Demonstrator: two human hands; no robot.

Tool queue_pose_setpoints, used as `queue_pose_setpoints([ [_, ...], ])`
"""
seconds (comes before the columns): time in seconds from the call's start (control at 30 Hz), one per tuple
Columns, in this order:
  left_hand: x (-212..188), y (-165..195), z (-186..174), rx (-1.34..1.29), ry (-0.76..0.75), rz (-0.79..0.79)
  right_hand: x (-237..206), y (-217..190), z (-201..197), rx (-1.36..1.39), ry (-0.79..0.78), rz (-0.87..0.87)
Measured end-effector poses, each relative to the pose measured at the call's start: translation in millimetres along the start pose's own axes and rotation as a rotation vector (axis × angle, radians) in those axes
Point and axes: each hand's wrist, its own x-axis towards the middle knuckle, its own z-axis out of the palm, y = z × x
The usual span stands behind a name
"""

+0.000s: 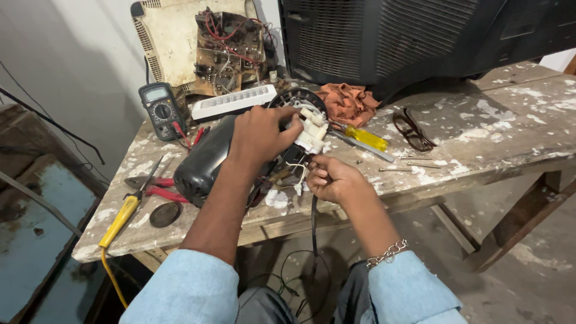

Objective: The person works on an electric motor at a workbench, routing and seating wires against the motor's switch assembly, pressing components into place, and fitting the black motor housing over the assembly, lifting and aligning the housing with both hands.

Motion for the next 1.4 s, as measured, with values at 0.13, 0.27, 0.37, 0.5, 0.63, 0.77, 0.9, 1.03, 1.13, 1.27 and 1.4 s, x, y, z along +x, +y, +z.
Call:
queue_pose_setpoints([
  [0.13,-0.1,1.0,-1.9,-0.019,-0.009,0.001,0.6,5.4,-1.2,-0.05,0.034,-0.119],
  [0.27,1.0,1.7,-4.1,-0.02,-0.043,-0.032,-11.5,9.6,-2.7,0.053,0.012,-0.124],
  [0.37,0.7,1.1,-4.7,-0.008,-0.062,-0.057,-19.2,11.4,-2.6,0.092,-0.005,-0.164],
  [0.5,0.9,-0.1,-2.4,0.0,-0.007,-0.012,-21.2,4.2,4.7,0.094,-0.003,-0.018],
  [0.63,1.3,-2.1,-0.6,-0.035,-0.012,-0.021,-22.6,-4.7,10.2,0.022,-0.043,0.036],
  [0.77,3.2,-2.3,-0.6,-0.023,-0.028,-0.031,-23.8,-5.7,3.4,-0.006,0.001,-0.037],
  [0.9,2.4,-1.4,-2.8,-0.023,-0.06,-0.051,-10.8,-3.1,-1.5,0.019,0.026,-0.049],
  [1.03,3.7,0.7,-3.4,-0.035,-0.033,-0.026,-1.1,-8.5,-3.7,-0.007,-0.051,0.06],
  [1.13,3.3,1.7,-3.7,-0.034,-0.062,-0.047,0.5,-10.3,-3.9,-0.023,-0.068,0.092],
  [1.27,2.7,2.1,-3.9,-0.035,-0.044,-0.039,-0.7,-7.3,-4.6,-0.103,0.08,-0.056],
  [1.4,2.9,1.4,-3.5,-0.036,-0.06,-0.037,-1.3,-4.4,-6.8,-0.033,-0.05,-0.026],
])
